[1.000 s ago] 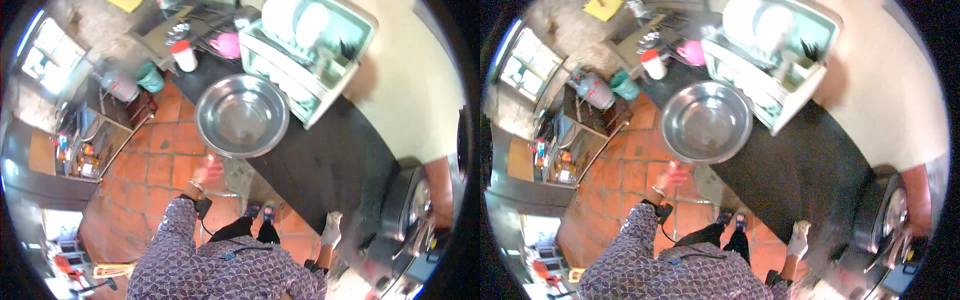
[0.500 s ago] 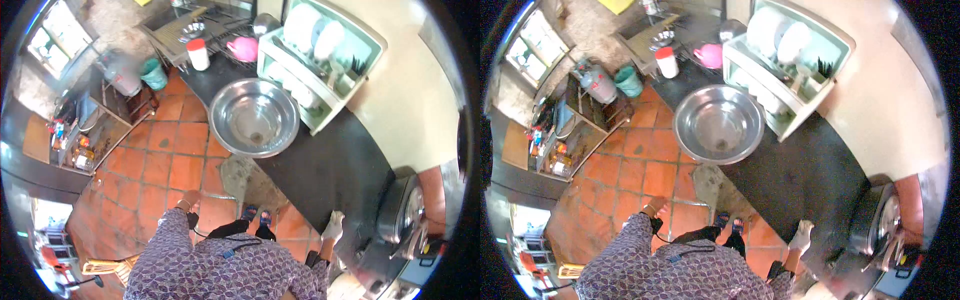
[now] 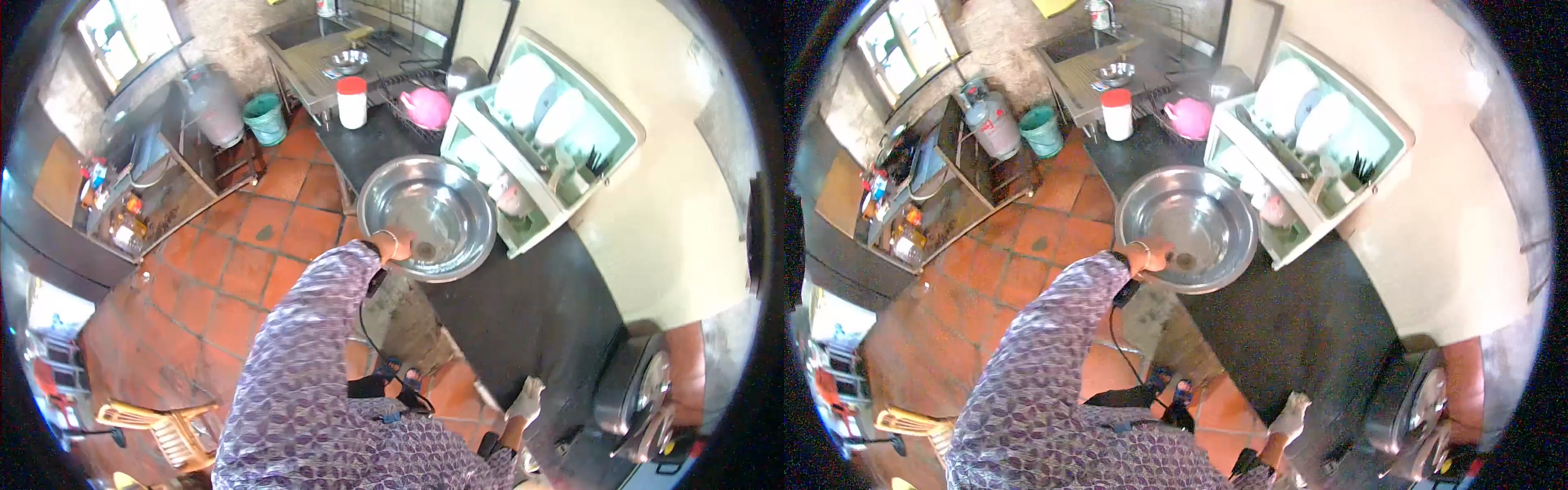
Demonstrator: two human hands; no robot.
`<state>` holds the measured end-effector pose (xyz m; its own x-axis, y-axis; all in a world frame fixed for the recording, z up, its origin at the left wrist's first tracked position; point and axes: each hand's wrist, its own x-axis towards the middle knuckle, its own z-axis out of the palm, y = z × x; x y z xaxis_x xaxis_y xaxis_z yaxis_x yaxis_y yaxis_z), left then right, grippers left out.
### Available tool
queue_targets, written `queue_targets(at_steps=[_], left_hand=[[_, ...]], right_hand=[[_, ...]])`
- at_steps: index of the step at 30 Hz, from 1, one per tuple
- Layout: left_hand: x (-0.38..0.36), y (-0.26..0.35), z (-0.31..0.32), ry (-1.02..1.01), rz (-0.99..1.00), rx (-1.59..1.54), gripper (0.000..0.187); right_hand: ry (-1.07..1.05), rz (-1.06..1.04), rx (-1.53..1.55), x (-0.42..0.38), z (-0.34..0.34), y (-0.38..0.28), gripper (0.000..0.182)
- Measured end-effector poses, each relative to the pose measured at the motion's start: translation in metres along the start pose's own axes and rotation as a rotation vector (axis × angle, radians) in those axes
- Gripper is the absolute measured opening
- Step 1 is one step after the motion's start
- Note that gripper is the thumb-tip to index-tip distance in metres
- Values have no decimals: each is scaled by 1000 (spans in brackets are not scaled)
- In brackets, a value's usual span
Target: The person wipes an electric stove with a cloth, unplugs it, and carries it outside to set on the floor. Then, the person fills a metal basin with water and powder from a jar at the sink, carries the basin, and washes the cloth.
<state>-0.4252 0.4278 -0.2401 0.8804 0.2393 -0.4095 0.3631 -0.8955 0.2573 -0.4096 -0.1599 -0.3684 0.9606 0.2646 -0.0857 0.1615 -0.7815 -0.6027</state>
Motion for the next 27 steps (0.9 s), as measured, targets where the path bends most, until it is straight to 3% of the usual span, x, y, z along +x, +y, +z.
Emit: queue_targets(at_steps=[1,2,3,4,6,7,8,10,11,12,13,14,16,17,18,20,21,23,25,27], left_hand=[[35,-11,16,28,-6,-13,46],[73,-23,36,-107,-72,76,49],[95,-25,43,-248,-137,165,53],[81,-5,28,-234,-136,155,53],[17,47,-18,-263,176,191,61],[78,16,34,-246,162,119,64],[71,17,28,-246,163,119,64],[48,25,1,-413,65,202,65],[70,29,9,-572,206,275,64],[57,37,1,-575,194,273,64],[27,49,-16,-466,182,115,58],[6,57,-26,-353,165,-41,53],[-13,63,-31,-260,113,-90,51],[-27,66,-37,-153,124,-162,51],[-37,65,-39,-41,133,-232,52],[-49,50,-16,-7,101,-300,50],[-73,47,-16,53,85,-191,49],[-113,30,-3,103,46,-77,48],[-153,4,13,397,37,-18,49],[-195,-13,16,432,-148,-113,46]], right_hand=[[-123,23,-719,6,-4,-14,44],[-104,5,-730,6,-6,-27,44],[72,152,-17,1,-7,-43,37],[230,282,707,0,-7,-52,32],[248,348,801,5,-8,-52,31],[260,441,897,2,-7,-50,31],[260,441,896,1,-9,-53,31],[277,630,1349,2,-17,-59,32],[272,628,1348,4,-14,-49,32],[233,398,1026,3,-7,-38,35],[188,170,708,2,4,-20,40],[168,167,718,3,9,1,40],[47,-5,317,4,13,38,46],[174,-324,166,4,6,18,48],[163,-332,173,3,-3,-1,48],[63,371,622,8,-19,-34,33],[26,539,527,7,-29,-58,29],[15,471,560,9,-13,-61,28],[-9,324,568,11,14,-50,30],[-125,325,446,-1,7,-146,29]])
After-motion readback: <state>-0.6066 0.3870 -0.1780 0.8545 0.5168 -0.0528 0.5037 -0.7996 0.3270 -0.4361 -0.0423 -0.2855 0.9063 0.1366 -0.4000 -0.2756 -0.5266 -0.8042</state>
